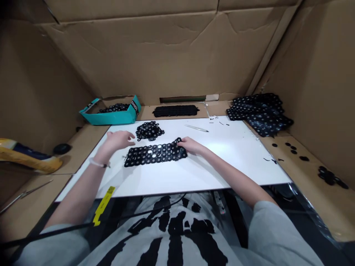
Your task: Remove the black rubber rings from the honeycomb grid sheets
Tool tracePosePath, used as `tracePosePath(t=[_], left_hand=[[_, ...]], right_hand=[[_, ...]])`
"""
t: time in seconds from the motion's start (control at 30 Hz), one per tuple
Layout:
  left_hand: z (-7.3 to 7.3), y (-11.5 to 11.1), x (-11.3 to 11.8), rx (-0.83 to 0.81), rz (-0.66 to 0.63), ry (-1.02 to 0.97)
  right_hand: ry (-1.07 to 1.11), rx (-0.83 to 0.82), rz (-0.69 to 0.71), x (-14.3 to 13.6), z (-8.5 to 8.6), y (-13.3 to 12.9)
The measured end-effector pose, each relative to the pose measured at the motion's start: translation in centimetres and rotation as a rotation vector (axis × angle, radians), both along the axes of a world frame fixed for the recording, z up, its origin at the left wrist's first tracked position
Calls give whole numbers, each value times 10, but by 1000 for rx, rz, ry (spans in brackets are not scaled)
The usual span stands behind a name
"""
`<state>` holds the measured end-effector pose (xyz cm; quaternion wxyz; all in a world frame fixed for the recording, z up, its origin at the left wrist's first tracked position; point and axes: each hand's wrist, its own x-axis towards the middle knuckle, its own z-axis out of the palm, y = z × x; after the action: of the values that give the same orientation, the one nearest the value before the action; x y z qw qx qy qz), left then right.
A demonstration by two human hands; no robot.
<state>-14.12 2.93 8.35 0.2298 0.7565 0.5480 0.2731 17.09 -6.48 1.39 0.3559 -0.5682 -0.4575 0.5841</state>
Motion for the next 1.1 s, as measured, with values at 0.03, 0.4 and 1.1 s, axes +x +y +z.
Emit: tracePosePath(t=[0.03, 0.4, 1.1], left_hand=[[-5, -5, 14, 61, 14, 55], [-70, -40, 149, 79, -511, -210], [-79, -25, 140, 2, -529, -298]], right_hand=[[-56, 19, 6, 3, -2, 3], [160, 134, 11, 25, -15, 8], [73, 215, -107, 7, -17, 0]])
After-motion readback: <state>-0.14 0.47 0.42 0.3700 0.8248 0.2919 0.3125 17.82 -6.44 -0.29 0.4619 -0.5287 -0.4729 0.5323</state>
